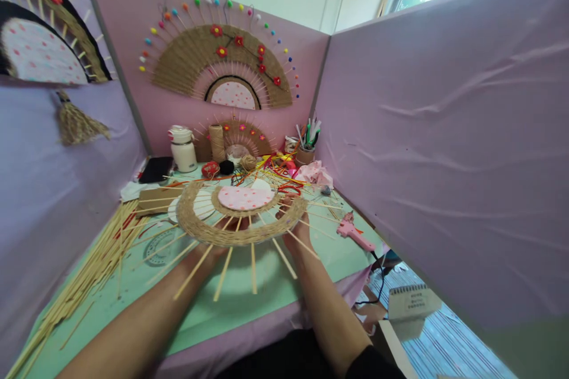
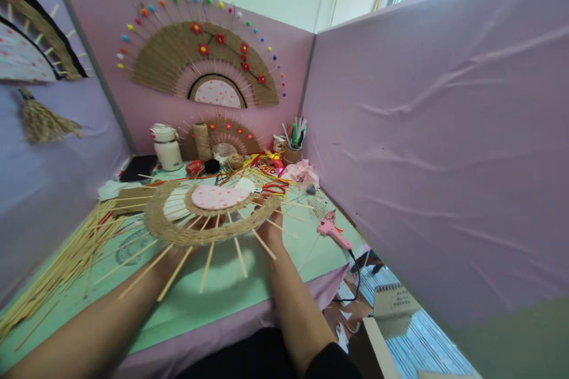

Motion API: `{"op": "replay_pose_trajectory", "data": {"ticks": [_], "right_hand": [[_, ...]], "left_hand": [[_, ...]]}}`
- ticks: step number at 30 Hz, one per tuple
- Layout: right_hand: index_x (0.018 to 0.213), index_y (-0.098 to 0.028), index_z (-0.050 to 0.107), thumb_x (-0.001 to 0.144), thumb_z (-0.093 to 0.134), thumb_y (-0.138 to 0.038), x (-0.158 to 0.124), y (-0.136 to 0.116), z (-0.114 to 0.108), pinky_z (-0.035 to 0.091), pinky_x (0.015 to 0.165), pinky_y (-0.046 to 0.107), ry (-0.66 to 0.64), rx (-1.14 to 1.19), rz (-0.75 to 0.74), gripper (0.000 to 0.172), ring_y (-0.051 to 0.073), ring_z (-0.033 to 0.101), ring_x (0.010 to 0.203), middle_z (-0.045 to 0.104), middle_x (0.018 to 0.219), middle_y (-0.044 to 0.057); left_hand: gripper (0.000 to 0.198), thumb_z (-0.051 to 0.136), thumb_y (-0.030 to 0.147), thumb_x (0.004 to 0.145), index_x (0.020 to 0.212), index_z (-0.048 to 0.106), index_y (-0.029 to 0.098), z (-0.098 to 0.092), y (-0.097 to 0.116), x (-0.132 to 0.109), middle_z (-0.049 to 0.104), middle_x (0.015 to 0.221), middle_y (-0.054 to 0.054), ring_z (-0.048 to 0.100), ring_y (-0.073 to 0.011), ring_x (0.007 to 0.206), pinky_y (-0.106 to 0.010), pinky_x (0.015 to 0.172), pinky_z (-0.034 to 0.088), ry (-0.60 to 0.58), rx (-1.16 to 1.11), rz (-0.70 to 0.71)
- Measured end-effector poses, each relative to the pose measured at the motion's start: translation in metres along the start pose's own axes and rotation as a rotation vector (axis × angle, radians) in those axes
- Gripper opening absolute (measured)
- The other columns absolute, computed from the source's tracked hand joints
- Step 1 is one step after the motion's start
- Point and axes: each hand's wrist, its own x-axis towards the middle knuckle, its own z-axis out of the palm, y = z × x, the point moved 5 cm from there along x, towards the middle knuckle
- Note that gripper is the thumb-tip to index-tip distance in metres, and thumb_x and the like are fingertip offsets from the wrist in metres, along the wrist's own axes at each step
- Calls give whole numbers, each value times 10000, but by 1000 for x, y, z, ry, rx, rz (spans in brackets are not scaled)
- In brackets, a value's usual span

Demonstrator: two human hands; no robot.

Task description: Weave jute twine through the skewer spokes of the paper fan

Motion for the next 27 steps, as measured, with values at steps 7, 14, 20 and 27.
{"op": "replay_pose_trajectory", "data": {"ticks": [7,14,20,27], "right_hand": [[782,-224,537,571,687,-211,-25,21,23,244,441,187,-41,-75,51,260,63,355,483,507,628,-65],[708,-183,536,715,701,-458,-38,38,37,139,395,211,-120,-102,174,321,13,198,386,555,638,-43],[834,-212,497,718,688,-547,-40,43,32,237,408,184,-114,-79,225,402,28,331,372,632,643,-35],[896,-221,486,732,668,-548,-43,38,9,353,456,209,-70,-241,245,409,96,500,458,673,655,-6]], "left_hand": [[257,509,37,858,1027,657,160,26,2,17,701,785,-71,672,-163,654,-257,599,568,-66,29,-49],[122,642,219,849,956,656,161,35,8,10,727,908,-66,688,-191,868,-355,834,556,-147,-60,60],[291,486,21,897,1096,630,178,34,30,13,745,925,-50,702,-135,799,-289,784,572,41,-135,271],[444,544,-25,849,1182,600,262,27,57,16,749,959,-21,712,-112,754,-265,790,572,126,-219,397]]}}
